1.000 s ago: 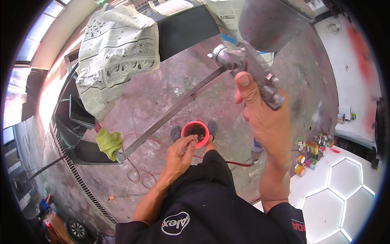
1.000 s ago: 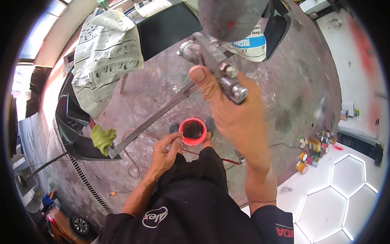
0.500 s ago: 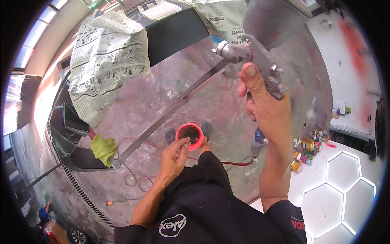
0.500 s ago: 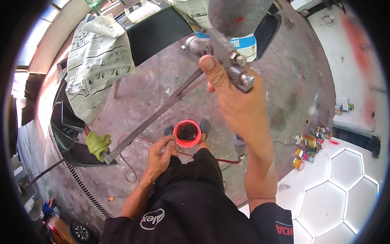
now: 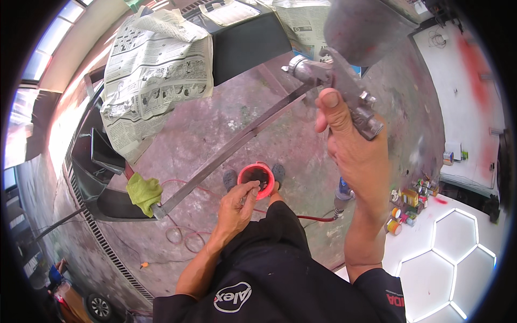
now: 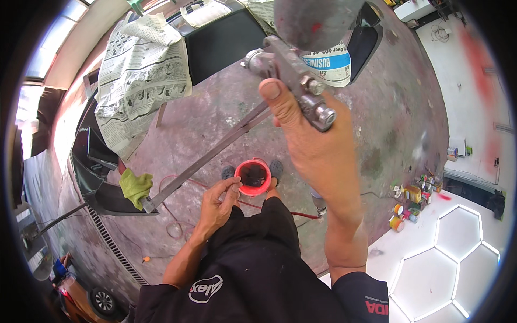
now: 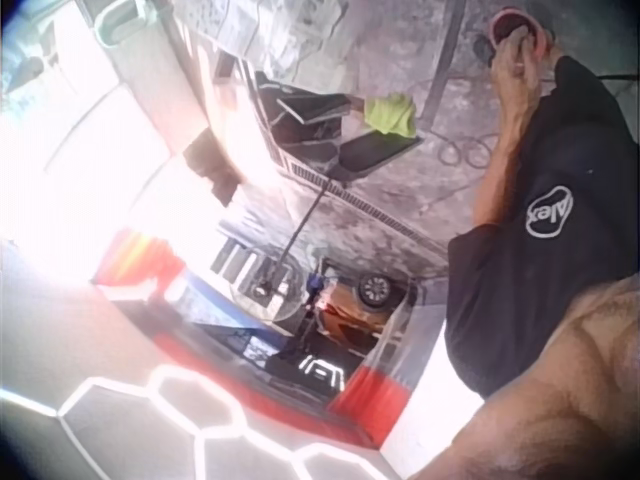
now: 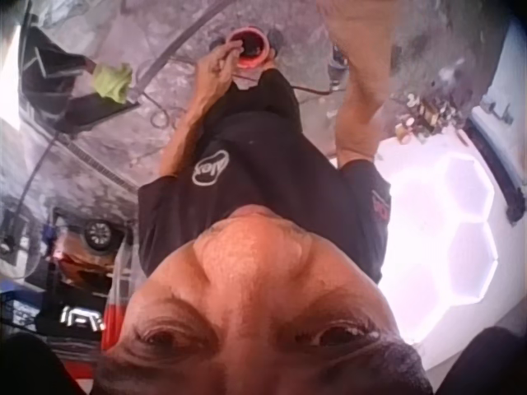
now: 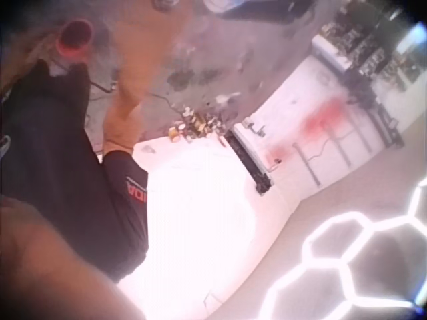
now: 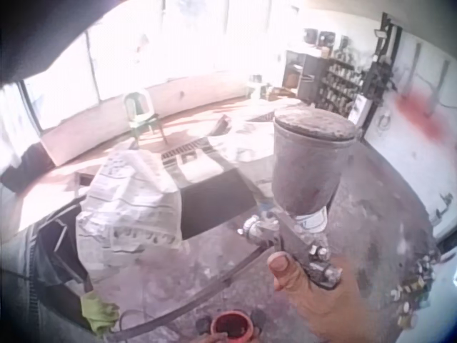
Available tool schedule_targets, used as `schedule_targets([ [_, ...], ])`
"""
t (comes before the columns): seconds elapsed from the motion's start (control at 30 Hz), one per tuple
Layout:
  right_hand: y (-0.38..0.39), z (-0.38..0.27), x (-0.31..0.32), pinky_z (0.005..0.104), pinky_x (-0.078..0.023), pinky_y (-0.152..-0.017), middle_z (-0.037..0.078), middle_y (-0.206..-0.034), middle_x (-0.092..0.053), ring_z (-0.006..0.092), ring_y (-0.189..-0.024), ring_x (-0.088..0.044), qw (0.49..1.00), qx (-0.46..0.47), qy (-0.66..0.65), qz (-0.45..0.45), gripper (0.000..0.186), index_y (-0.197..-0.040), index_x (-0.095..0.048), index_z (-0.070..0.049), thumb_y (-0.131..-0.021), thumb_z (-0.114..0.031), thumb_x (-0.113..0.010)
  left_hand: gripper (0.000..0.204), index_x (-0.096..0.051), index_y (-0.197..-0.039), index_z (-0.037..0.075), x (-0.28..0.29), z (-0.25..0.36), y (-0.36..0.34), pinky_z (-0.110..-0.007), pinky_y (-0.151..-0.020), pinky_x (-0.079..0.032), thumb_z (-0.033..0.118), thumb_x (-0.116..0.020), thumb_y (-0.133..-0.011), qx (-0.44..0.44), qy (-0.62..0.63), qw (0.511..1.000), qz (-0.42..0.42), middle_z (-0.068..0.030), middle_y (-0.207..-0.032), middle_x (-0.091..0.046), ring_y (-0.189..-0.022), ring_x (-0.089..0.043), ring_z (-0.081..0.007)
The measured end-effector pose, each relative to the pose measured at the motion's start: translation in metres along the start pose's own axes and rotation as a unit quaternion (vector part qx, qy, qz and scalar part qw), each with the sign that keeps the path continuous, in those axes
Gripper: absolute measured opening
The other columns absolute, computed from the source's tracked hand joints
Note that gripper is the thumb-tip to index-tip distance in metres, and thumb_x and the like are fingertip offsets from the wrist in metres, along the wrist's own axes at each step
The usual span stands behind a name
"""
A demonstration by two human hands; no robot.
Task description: The person uses a spray gun to apply paint to a car bumper, then walks to a paint mixing area. They scrape yellow paint from a can onto a card, pick up a red paint cup, and pour some of its contents into a drain. They then pick up a black paint can and a red lid.
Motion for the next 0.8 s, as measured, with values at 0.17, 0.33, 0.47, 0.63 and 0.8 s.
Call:
schedule_targets([
  [0.17, 0.011, -0.006, -0.013, 0.0257, -0.035, -0.055, -0.004, -0.080, -0.066, 0.0028, -0.058, -0.046, 0.996, -0.011, -0.012, -0.082, 0.056, -0.103, -0.076, -0.006, -0.101, -0.061, -0.079, 0.024, -0.078, -0.128, 0.002, 0.003, -0.001, 0.002, -0.034, -0.075, -0.063, 0.013, -0.072, -0.108, -0.014, -0.022, 1.000, 0.010, -0.0153, -0.114, -0.081, -0.102, -0.079, -0.0234],
  [0.33, 0.009, -0.005, -0.016, 0.0245, -0.035, -0.053, -0.004, -0.079, -0.066, 0.0027, -0.057, -0.046, 0.997, -0.017, -0.042, -0.054, 0.055, -0.104, -0.077, -0.005, -0.101, -0.060, -0.079, 0.023, -0.078, -0.127, 0.001, 0.001, -0.003, 0.001, -0.035, -0.080, -0.063, 0.013, -0.071, -0.108, -0.008, -0.011, 1.000, 0.013, -0.0159, -0.113, -0.081, -0.102, -0.079, -0.0246],
  [0.47, -0.007, -0.002, 0.004, 0.0234, -0.033, -0.050, -0.002, -0.081, -0.067, 0.0028, -0.055, -0.047, 1.000, -0.023, -0.002, -0.021, 0.054, -0.106, -0.077, -0.004, -0.101, -0.059, -0.079, 0.023, -0.077, -0.126, -0.001, -0.001, -0.001, 0.000, -0.036, -0.086, -0.062, 0.012, -0.071, -0.108, -0.008, -0.007, 1.000, 0.005, -0.0166, -0.112, -0.081, -0.102, -0.079, -0.0257],
  [0.63, -0.018, -0.001, 0.027, 0.0233, -0.033, -0.047, 0.001, -0.082, -0.068, 0.0028, -0.053, -0.045, 0.997, -0.055, 0.009, 0.047, 0.054, -0.108, -0.076, -0.004, -0.101, -0.058, -0.079, 0.026, -0.076, -0.131, -0.002, -0.005, -0.004, -0.003, -0.033, -0.087, -0.060, 0.011, -0.069, -0.110, -0.016, -0.015, 1.000, -0.016, -0.0130, -0.111, -0.080, -0.096, -0.075, -0.0190],
  [0.8, -0.019, 0.003, 0.031, 0.0231, -0.033, -0.047, 0.001, -0.082, -0.069, 0.0026, -0.053, -0.045, 0.994, -0.075, 0.029, 0.068, 0.054, -0.107, -0.076, -0.005, -0.101, -0.058, -0.079, 0.023, -0.078, -0.126, 0.000, -0.003, 0.003, -0.004, -0.036, -0.090, -0.061, 0.010, -0.072, -0.106, -0.018, -0.025, 1.000, -0.004, -0.0164, -0.111, -0.081, -0.103, -0.079, -0.0271],
])
Point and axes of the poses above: each hand's wrist, its own y-axis away from the middle knuckle, its own x-axis out of the back of the hand, z = x × y, the point moved 1 cm from there along -y, towards the middle knuckle
